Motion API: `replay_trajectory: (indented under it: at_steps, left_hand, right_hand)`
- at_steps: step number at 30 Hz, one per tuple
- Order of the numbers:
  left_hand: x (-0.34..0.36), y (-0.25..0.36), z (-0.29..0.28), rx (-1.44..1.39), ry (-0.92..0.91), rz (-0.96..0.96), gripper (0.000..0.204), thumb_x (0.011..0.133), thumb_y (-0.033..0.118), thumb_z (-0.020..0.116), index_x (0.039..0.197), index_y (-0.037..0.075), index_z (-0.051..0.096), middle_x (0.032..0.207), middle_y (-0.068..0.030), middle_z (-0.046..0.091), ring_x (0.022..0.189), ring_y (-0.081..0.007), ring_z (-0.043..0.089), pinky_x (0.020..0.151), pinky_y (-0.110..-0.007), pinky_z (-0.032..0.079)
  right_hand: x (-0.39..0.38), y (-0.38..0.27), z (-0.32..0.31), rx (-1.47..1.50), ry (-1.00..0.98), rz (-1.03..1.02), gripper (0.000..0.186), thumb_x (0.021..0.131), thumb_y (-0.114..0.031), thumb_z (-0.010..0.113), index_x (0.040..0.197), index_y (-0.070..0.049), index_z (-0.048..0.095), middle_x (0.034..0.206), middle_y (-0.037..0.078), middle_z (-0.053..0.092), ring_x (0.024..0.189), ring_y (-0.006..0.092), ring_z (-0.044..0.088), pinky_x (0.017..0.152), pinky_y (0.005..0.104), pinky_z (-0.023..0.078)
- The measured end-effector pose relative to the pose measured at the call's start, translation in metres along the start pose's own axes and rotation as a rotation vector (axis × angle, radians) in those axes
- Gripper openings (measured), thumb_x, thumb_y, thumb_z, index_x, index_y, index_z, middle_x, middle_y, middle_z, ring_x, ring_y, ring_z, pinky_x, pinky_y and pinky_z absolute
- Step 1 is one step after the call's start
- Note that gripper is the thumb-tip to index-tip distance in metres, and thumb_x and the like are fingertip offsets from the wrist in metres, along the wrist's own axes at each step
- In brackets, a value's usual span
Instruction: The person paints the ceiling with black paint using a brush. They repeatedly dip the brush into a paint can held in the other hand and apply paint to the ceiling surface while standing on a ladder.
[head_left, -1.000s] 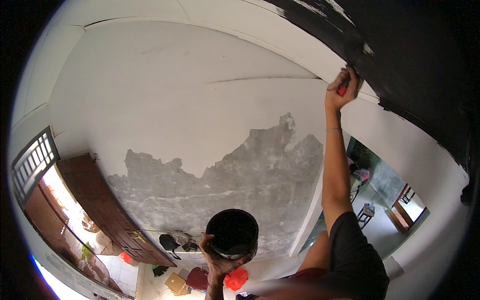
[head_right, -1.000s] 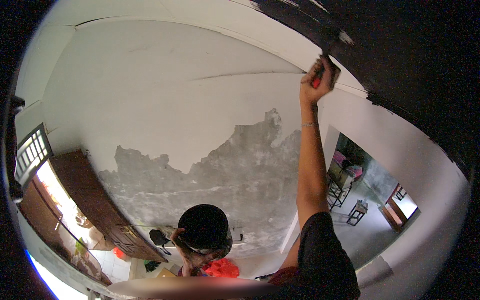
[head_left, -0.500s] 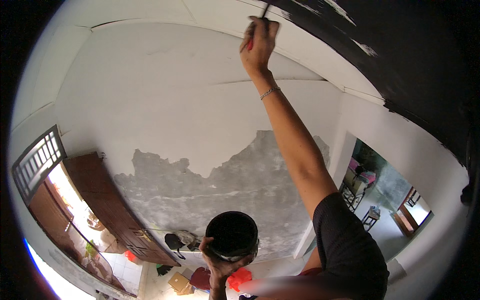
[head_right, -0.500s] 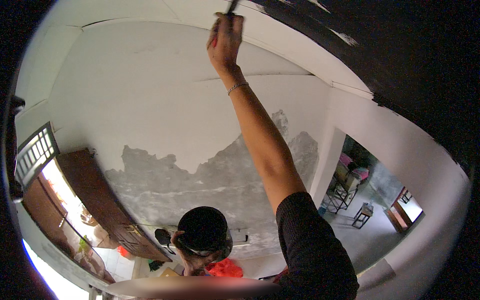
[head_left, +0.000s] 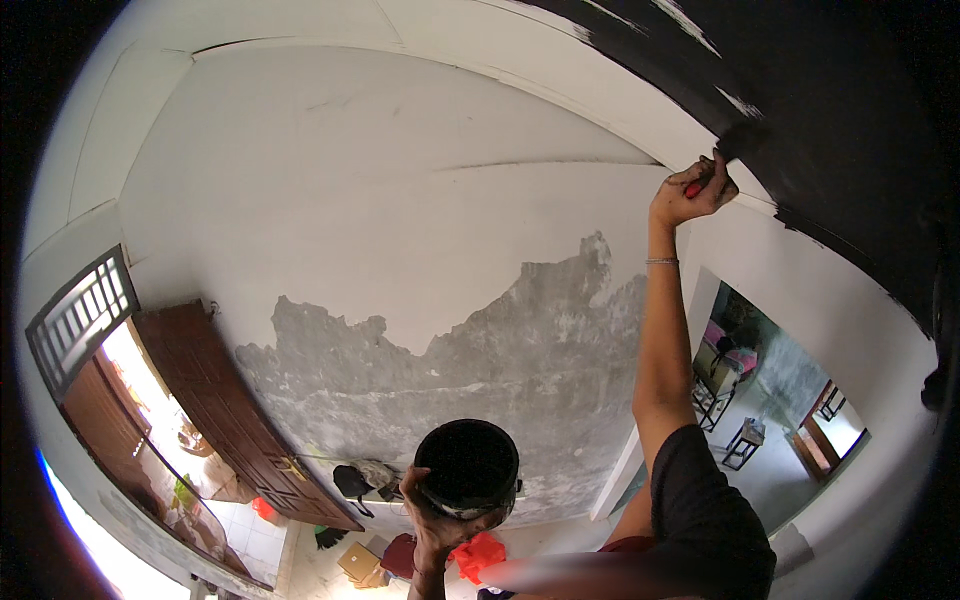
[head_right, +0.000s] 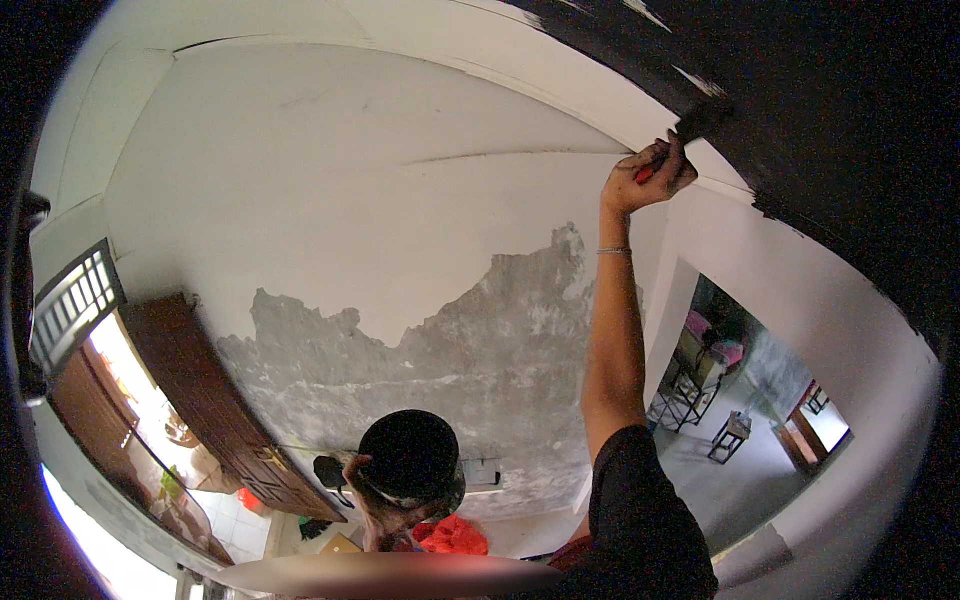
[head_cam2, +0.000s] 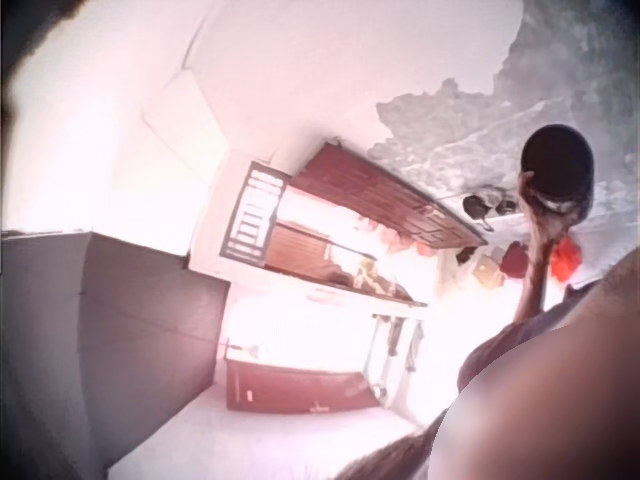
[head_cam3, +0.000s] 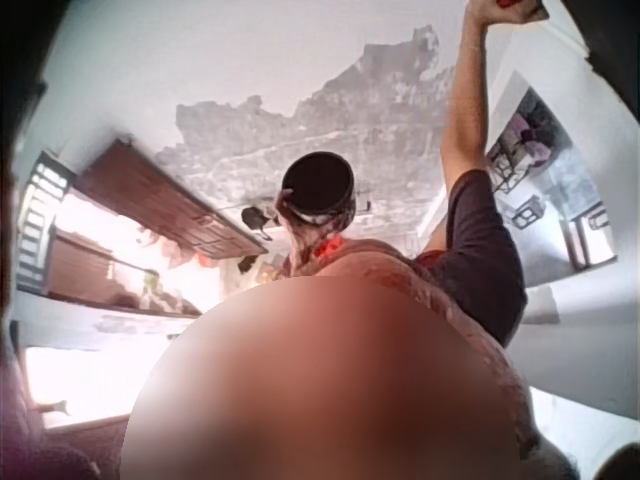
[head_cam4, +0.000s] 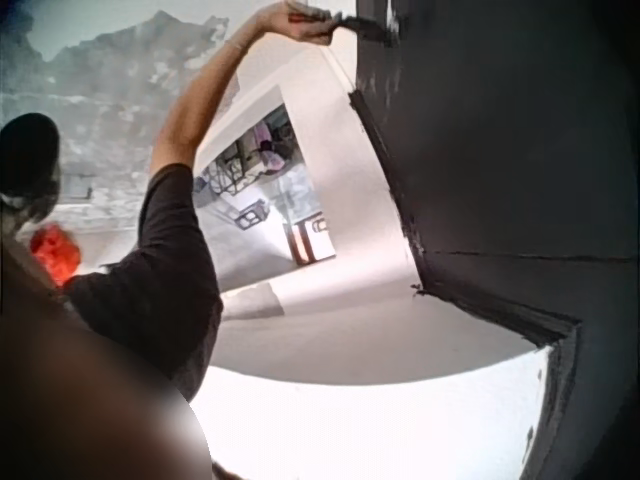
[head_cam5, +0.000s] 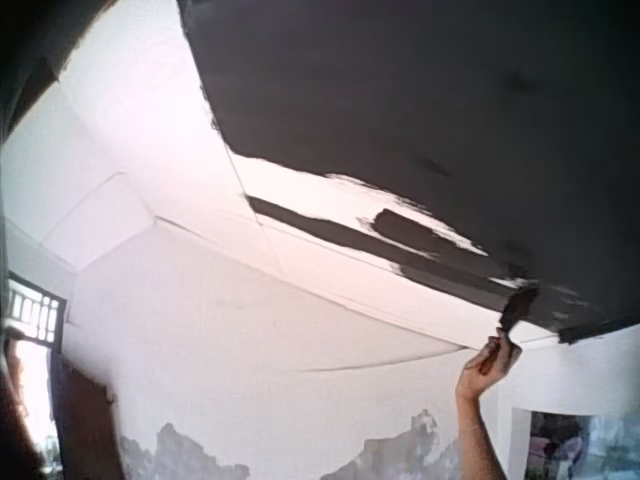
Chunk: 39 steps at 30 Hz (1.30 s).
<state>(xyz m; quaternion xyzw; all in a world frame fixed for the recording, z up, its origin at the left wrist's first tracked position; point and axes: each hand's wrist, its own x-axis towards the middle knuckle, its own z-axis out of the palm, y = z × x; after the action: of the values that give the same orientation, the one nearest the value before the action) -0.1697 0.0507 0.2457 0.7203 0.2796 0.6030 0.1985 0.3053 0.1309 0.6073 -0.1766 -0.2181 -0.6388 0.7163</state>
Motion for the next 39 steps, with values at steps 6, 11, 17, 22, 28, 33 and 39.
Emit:
replay_trajectory:
  at_steps: [6, 11, 17, 22, 28, 33, 39]
  left_hand:
    - [-0.005, 0.005, -0.003, 0.069, 0.017, 0.002, 0.115, 0.047, 0.044, 0.101, 0.131, 0.013, 0.030, 0.130, -0.0193, 0.043, 0.119, -0.0334, 0.050, 0.096, -0.048, 0.044]
    - [-0.006, 0.006, -0.003, 0.046, 0.046, -0.070, 0.114, 0.046, 0.045, 0.101, 0.130, 0.013, 0.030, 0.127, -0.0193, 0.045, 0.117, -0.0346, 0.052, 0.096, -0.050, 0.044]
    - [-0.007, 0.004, -0.009, 0.134, 0.056, -0.039, 0.115, 0.046, 0.044, 0.102, 0.131, 0.012, 0.031, 0.126, -0.0185, 0.046, 0.117, -0.0349, 0.052, 0.096, -0.049, 0.044]
    - [-0.009, 0.001, -0.011, 0.107, 0.031, -0.011, 0.115, 0.046, 0.044, 0.101, 0.132, 0.012, 0.032, 0.129, -0.0195, 0.046, 0.119, -0.0351, 0.051, 0.097, -0.049, 0.044]
    - [-0.012, 0.001, -0.018, 0.109, 0.027, -0.019, 0.115, 0.047, 0.044, 0.101, 0.132, 0.012, 0.031, 0.130, -0.0202, 0.046, 0.120, -0.0366, 0.052, 0.098, -0.050, 0.045]
    - [-0.014, 0.003, -0.016, 0.041, 0.054, -0.050, 0.116, 0.048, 0.045, 0.101, 0.133, 0.013, 0.030, 0.131, -0.0203, 0.044, 0.122, -0.0373, 0.049, 0.098, -0.050, 0.045]
    - [-0.017, 0.004, -0.019, 0.127, 0.049, -0.064, 0.116, 0.048, 0.044, 0.101, 0.134, 0.014, 0.029, 0.129, -0.0194, 0.043, 0.121, -0.0353, 0.049, 0.098, -0.049, 0.045]
  right_hand:
    - [-0.016, -0.098, 0.121, 0.156, 0.041, 0.037, 0.030, 0.093, -0.011, 0.051, 0.118, 0.002, 0.061, 0.104, 0.020, 0.056, 0.098, 0.0321, 0.049, 0.082, 0.0452, 0.045]
    - [-0.051, -0.199, 0.178, 0.549, -0.386, -0.010, 0.036, 0.086, 0.004, 0.057, 0.120, -0.004, 0.063, 0.102, 0.014, 0.059, 0.092, 0.0296, 0.053, 0.078, 0.0396, 0.050]
    - [-0.019, -0.141, 0.146, 0.525, -0.444, -0.140, 0.052, 0.074, 0.012, 0.055, 0.122, -0.006, 0.067, 0.092, 0.008, 0.063, 0.091, 0.0235, 0.057, 0.078, 0.0363, 0.050]
    - [-0.014, -0.059, 0.068, 0.279, -0.237, -0.117, 0.031, 0.092, -0.001, 0.057, 0.121, 0.000, 0.067, 0.100, 0.014, 0.066, 0.089, 0.0233, 0.057, 0.077, 0.0343, 0.052]
    - [-0.027, -0.093, 0.102, 0.056, 0.060, 0.030, 0.027, 0.094, -0.010, 0.052, 0.117, 0.000, 0.063, 0.101, 0.016, 0.059, 0.092, 0.0257, 0.051, 0.076, 0.0371, 0.048]
    - [-0.044, -0.192, 0.199, 0.281, -0.075, 0.005, 0.032, 0.086, 0.006, 0.052, 0.116, -0.001, 0.061, 0.100, 0.015, 0.052, 0.090, 0.0267, 0.053, 0.075, 0.0345, 0.049]
    - [-0.048, -0.190, 0.186, 0.582, -0.497, -0.151, 0.038, 0.085, 0.006, 0.062, 0.120, -0.010, 0.067, 0.101, 0.012, 0.059, 0.095, 0.0266, 0.059, 0.080, 0.0363, 0.053]
